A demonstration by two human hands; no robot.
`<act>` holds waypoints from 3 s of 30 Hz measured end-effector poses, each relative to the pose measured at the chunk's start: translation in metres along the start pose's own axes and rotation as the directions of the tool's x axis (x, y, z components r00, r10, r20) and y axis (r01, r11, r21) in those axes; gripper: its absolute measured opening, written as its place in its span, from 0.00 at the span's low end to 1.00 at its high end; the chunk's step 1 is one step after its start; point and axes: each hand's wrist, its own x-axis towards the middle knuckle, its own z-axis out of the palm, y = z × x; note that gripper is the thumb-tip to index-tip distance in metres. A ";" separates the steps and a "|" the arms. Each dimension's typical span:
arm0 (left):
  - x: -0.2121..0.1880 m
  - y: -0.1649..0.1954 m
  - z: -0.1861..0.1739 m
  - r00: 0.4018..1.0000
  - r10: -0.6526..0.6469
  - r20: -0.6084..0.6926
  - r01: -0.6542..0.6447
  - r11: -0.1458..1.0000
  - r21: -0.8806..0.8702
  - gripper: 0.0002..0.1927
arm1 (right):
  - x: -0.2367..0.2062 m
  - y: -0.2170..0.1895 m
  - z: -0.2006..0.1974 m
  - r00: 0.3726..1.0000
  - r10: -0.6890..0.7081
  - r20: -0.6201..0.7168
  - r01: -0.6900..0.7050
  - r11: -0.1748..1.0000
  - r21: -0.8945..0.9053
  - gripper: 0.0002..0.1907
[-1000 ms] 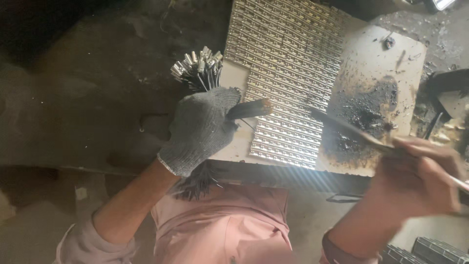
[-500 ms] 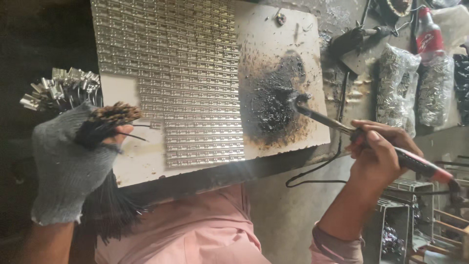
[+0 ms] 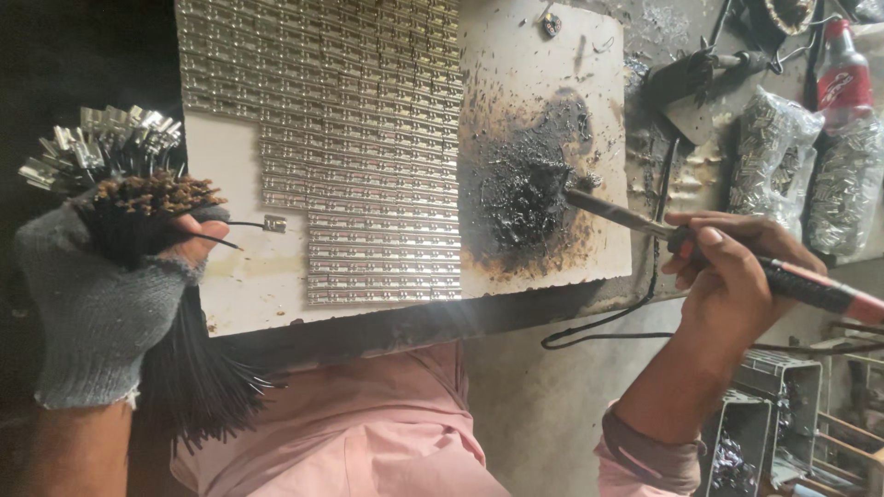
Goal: The person uses a soldering iron to attach LED components to a circuit board. They hold a bundle of LEDs in one hand and apply solder to each component in sequence, working across the board.
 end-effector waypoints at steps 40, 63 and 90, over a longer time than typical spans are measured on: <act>0.003 0.010 0.000 0.999 0.018 0.031 -0.012 0.984 -0.175 0.06 | 0.013 0.026 -0.027 0.997 0.071 0.042 -0.077 0.979 0.187 0.05; 0.002 0.015 -0.002 1.000 -0.011 0.026 0.014 0.992 -0.124 0.07 | 0.005 0.021 -0.022 0.992 -0.057 0.114 0.053 0.998 0.044 0.06; 0.001 0.014 -0.005 0.997 0.078 0.019 -0.076 0.993 -0.088 0.06 | 0.010 0.016 -0.013 0.997 0.013 0.076 -0.019 0.996 0.082 0.06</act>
